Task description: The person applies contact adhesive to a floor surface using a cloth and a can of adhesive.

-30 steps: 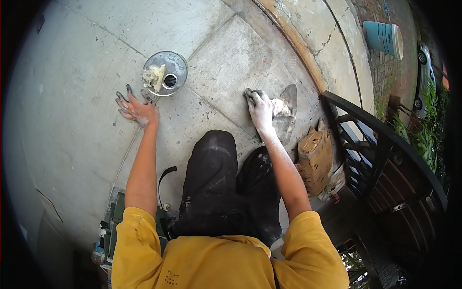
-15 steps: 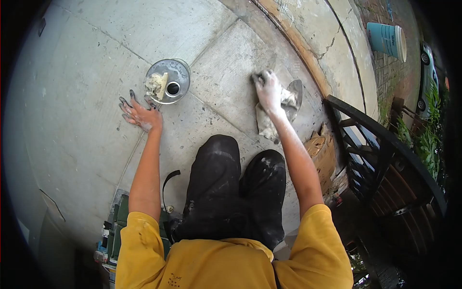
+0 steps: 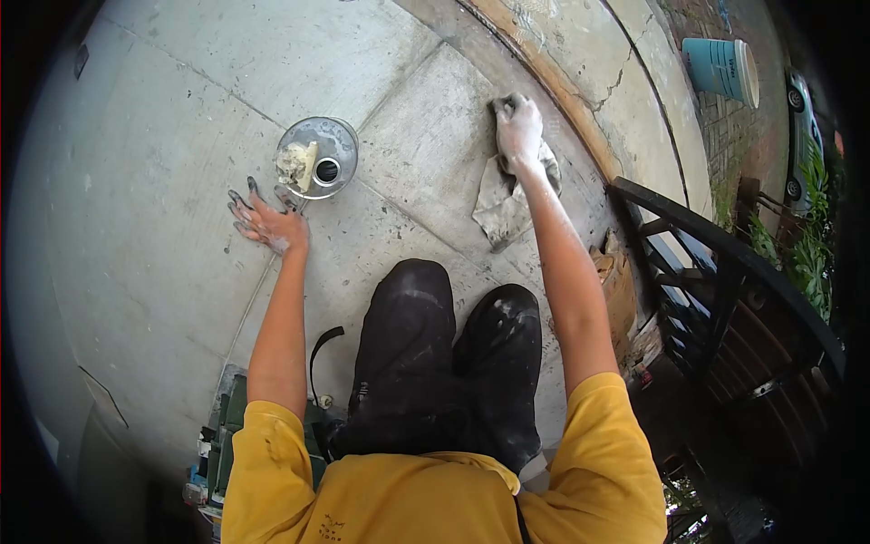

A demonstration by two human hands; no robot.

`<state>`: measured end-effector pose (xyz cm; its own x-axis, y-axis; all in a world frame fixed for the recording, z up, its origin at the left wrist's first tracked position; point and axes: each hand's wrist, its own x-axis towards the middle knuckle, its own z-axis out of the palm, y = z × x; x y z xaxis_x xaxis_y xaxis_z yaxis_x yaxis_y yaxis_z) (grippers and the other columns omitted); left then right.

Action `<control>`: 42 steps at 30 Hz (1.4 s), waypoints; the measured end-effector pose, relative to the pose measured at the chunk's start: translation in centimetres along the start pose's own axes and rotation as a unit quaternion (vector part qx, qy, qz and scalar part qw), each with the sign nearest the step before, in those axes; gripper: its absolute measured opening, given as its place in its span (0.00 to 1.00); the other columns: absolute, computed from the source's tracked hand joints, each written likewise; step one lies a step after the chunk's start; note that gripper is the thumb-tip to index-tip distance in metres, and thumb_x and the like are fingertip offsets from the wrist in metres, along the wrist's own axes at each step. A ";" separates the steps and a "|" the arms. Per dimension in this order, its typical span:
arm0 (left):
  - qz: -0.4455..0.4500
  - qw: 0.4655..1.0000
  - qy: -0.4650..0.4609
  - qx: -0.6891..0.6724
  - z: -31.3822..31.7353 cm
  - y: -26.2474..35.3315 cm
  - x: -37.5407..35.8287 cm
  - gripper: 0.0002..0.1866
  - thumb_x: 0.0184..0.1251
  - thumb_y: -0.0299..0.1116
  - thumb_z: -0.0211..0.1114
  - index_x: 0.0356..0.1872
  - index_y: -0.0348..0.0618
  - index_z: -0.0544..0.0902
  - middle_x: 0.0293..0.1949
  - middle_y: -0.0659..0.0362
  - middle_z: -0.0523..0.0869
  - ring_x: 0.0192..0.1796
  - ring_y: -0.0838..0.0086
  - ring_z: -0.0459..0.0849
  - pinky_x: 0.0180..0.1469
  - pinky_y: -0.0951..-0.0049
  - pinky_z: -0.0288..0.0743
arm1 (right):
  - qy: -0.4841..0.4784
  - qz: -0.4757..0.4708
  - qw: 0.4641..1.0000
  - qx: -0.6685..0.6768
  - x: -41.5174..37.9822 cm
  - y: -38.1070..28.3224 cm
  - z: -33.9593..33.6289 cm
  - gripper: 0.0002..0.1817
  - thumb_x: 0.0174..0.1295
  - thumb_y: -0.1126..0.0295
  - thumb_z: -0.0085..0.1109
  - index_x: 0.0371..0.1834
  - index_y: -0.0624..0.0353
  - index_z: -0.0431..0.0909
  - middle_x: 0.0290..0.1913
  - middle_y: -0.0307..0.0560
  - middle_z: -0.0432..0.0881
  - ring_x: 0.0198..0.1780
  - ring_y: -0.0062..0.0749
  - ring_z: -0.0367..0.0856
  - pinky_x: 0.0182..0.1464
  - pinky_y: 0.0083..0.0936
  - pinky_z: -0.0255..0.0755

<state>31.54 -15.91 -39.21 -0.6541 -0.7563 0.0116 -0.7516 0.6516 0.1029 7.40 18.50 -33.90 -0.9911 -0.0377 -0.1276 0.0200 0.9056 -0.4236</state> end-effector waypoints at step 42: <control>0.009 1.000 0.016 -0.001 0.2 0.1 -0.1 0.45 0.52 0.35 0.76 0.72 0.46 0.63 0.74 0.42 0.61 0.81 0.55 0.47 0.79 0.47 0.35 | -0.121 0.000 0.991 0.062 0.2 -3.4 2.4 0.11 0.60 0.71 0.62 0.42 0.66 0.82 0.46 0.65 0.82 0.51 0.59 0.81 0.55 0.44 0.75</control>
<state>31.54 -15.77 -39.40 -0.6649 -0.7456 0.0447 -0.7392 0.6654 0.1041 7.43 14.39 -34.65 -0.9306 -0.1522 -0.3328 0.0506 0.8472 -0.5288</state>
